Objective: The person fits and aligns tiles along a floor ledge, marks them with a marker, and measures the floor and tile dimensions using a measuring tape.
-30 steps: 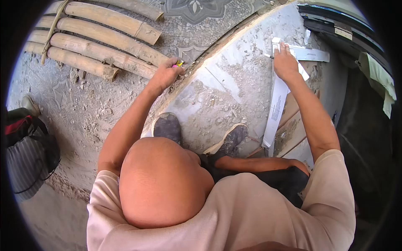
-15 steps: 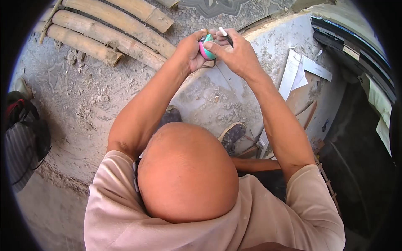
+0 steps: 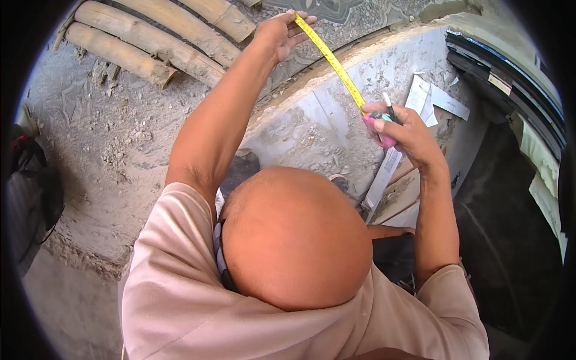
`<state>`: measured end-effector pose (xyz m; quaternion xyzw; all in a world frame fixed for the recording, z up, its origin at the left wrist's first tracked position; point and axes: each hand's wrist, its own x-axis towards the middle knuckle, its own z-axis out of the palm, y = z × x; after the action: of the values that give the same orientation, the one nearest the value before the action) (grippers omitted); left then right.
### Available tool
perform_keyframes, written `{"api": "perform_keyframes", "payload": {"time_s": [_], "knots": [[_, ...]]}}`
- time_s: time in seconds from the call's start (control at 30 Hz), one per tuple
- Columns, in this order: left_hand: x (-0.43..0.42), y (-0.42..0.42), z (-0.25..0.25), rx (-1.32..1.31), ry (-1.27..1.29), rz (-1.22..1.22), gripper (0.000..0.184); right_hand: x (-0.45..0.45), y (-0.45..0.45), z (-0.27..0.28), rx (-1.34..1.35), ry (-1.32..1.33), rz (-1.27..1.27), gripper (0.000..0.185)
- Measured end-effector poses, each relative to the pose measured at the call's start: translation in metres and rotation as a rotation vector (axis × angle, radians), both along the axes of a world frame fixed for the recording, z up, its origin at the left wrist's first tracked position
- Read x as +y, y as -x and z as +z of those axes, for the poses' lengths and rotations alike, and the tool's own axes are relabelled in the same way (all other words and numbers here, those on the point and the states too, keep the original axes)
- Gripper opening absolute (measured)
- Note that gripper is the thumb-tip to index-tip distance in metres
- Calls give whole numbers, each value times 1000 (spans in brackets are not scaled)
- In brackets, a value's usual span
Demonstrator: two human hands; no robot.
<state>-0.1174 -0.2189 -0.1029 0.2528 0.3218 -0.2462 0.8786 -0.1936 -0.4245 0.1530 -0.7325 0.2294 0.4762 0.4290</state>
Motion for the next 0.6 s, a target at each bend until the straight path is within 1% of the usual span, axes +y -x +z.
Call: {"api": "perform_keyframes", "payload": {"time_s": [0.03, 0.07, 0.1, 0.13, 0.17, 0.23, 0.27, 0.33, 0.4, 0.43, 0.47, 0.5, 0.53, 0.57, 0.6], "knots": [[-2, 2, -8, 7, 6, 2, 40, -5, 9, 12, 27, 18, -91, 46], [-4, 5, -14, -198, -134, -237, 45, -10, 14, 23, 37, 26, -90, 46], [-6, 8, -21, -406, -272, -476, 53, -14, 17, 33, 45, 74, -153, 49], [-15, 15, -39, -634, -660, -829, 57, -16, 19, 40, 49, 122, -214, 51], [-23, 37, -54, -628, -656, -827, 57, -17, 23, 44, 55, 125, -211, 51], [-34, 83, -83, -1352, -1289, -921, 52, -17, 30, 49, -47, 189, -354, 51], [-26, 92, -86, -1350, -1293, -922, 52, -16, 30, 51, -47, 187, -352, 51], [-2, 117, -83, -1455, -1169, -1374, 48, -17, 28, 55, -37, 233, -341, 49], [29, 131, -68, -1522, -1097, -1440, 44, -16, 27, 64, -10, 266, -309, 49], [38, 125, -38, -1518, -1101, -1440, 44, -15, 25, 67, 15, 299, -280, 49], [48, 111, 2, -1177, -989, -1706, 40, -12, 25, 70, 24, 365, -282, 46], [52, 102, 21, -813, -854, -1921, 36, -12, 25, 69, 23, 365, -280, 46], [52, 108, 14, -809, -852, -1919, 36, -14, 26, 67, -15, 418, -215, 45], [51, 124, 0, -835, -1018, -1595, 31, -14, 27, 66, -52, 471, -151, 44], [48, 138, -11, -840, -1154, -1264, 26, -10, 25, 65, -47, 471, -147, 44]]}}
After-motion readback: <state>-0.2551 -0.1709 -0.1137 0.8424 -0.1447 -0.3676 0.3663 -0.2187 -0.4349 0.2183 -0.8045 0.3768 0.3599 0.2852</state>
